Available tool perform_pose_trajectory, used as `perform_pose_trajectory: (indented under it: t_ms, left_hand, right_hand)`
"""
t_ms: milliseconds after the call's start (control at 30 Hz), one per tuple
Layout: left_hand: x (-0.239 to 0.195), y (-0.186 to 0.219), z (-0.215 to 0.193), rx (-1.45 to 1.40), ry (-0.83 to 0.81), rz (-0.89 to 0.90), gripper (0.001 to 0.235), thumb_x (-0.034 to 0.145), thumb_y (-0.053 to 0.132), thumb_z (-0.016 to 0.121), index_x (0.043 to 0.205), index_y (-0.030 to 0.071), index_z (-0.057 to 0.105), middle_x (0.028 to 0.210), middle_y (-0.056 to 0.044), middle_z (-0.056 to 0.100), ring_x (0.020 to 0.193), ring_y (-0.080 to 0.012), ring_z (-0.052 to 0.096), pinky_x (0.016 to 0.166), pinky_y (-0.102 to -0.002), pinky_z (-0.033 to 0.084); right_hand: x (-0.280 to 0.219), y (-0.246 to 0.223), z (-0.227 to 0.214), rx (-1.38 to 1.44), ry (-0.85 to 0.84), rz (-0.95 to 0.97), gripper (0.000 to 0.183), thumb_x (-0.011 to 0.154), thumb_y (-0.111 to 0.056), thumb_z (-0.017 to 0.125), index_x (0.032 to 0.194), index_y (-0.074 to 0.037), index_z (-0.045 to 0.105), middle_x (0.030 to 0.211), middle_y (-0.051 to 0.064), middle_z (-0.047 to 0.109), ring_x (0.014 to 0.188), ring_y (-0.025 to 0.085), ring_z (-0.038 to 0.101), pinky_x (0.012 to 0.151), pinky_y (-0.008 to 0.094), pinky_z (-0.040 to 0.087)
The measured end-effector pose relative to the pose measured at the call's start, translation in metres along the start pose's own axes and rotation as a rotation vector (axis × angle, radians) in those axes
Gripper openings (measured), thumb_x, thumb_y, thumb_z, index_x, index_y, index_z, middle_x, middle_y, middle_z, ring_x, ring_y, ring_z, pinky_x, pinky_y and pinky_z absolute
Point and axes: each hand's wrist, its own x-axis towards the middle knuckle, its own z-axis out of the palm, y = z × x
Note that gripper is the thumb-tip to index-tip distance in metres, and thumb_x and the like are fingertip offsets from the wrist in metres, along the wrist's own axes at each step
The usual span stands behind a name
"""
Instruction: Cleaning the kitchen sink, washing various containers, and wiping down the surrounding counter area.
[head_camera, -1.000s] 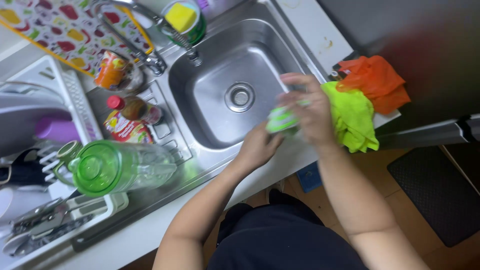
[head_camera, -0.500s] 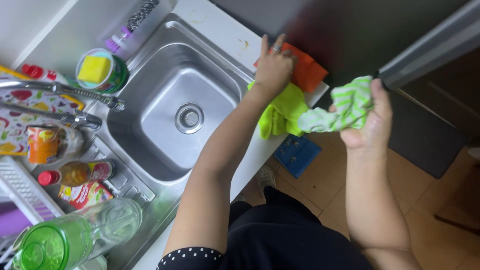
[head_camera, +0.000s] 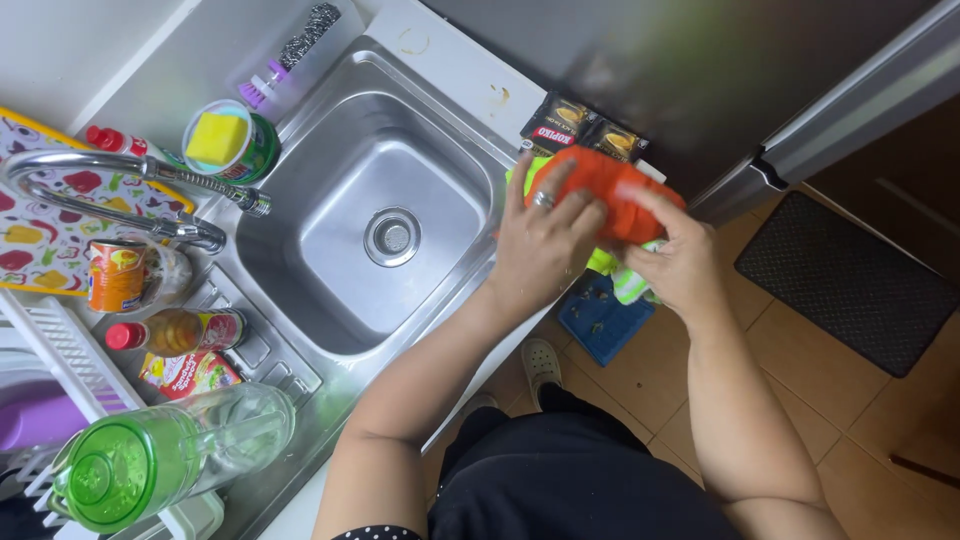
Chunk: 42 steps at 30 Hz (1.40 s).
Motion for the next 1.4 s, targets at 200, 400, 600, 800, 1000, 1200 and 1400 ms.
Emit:
perform_pose_trajectory:
  t_ms: [200,400,600,800,1000,1200,1400]
  left_hand:
    - [0.006,-0.039,0.007,-0.519,-0.064,-0.309,0.047,0.08,0.048,0.075,0.113,0.013,0.073,0.115,-0.008,0.073,0.118,-0.0377,0.064,0.104,-0.06,0.041]
    - [0.033,-0.115,0.135,-0.131,-0.339,-0.915,0.066,0.08,0.059,0.08,0.118,0.009,0.063,0.11,-0.019,0.071,0.107,-0.0428,0.065,0.092,-0.053,0.049]
    - [0.057,-0.113,0.186,0.053,-0.438,-1.055,0.085,0.055,0.049,0.088,0.123,0.007,0.056,0.11,-0.015,0.07,0.113,-0.0352,0.063,0.096,-0.049,0.043]
    - [0.062,-0.144,0.2,-0.102,-0.484,-1.192,0.032,0.086,0.035,0.066,0.111,0.019,0.076,0.121,-0.008,0.074,0.124,-0.035,0.062,0.105,-0.051,0.043]
    - [0.072,-0.121,0.155,0.019,-0.603,-1.086,0.084,0.062,0.054,0.09,0.128,0.012,0.059,0.122,-0.015,0.068,0.114,-0.0368,0.062,0.097,-0.054,0.041]
    - [0.044,-0.132,0.23,0.027,-0.456,-1.049,0.04,0.071,0.037,0.084,0.104,0.016,0.076,0.103,-0.011,0.076,0.105,-0.0324,0.072,0.107,-0.056,0.037]
    - [0.098,-0.111,0.081,-0.361,-0.411,-1.174,0.025,0.07,0.032,0.083,0.089,0.015,0.079,0.077,-0.006,0.077,0.087,-0.0217,0.071,0.097,-0.054,0.034]
  right_hand:
    - [-0.018,0.069,-0.037,0.02,0.302,0.245,0.04,0.08,0.017,0.062,0.116,0.002,0.073,0.107,0.008,0.073,0.092,0.013,0.07,0.082,0.027,0.058]
    - [-0.024,0.072,-0.085,0.458,0.59,0.166,0.027,0.091,0.016,0.063,0.111,0.001,0.072,0.108,0.01,0.074,0.098,0.018,0.073,0.095,0.035,0.062]
    - [-0.048,0.079,-0.11,0.578,0.694,0.16,0.024,0.095,0.014,0.065,0.111,-0.001,0.073,0.11,0.009,0.073,0.102,0.021,0.073,0.098,0.039,0.062]
    - [-0.046,0.061,-0.113,0.574,0.739,0.186,0.026,0.093,0.013,0.066,0.112,-0.003,0.074,0.116,0.011,0.074,0.106,0.022,0.074,0.1,0.04,0.062]
    - [-0.033,0.072,-0.107,0.624,0.672,0.151,0.021,0.097,0.01,0.067,0.113,-0.003,0.074,0.117,0.012,0.074,0.109,0.023,0.074,0.103,0.041,0.062]
    - [-0.028,0.067,-0.093,0.601,0.622,0.168,0.022,0.097,0.011,0.066,0.112,-0.002,0.074,0.116,0.012,0.074,0.108,0.023,0.073,0.101,0.041,0.061]
    - [-0.04,0.074,-0.093,0.567,0.474,0.21,0.031,0.086,0.015,0.057,0.109,0.001,0.073,0.11,0.012,0.074,0.1,0.022,0.073,0.097,0.038,0.061]
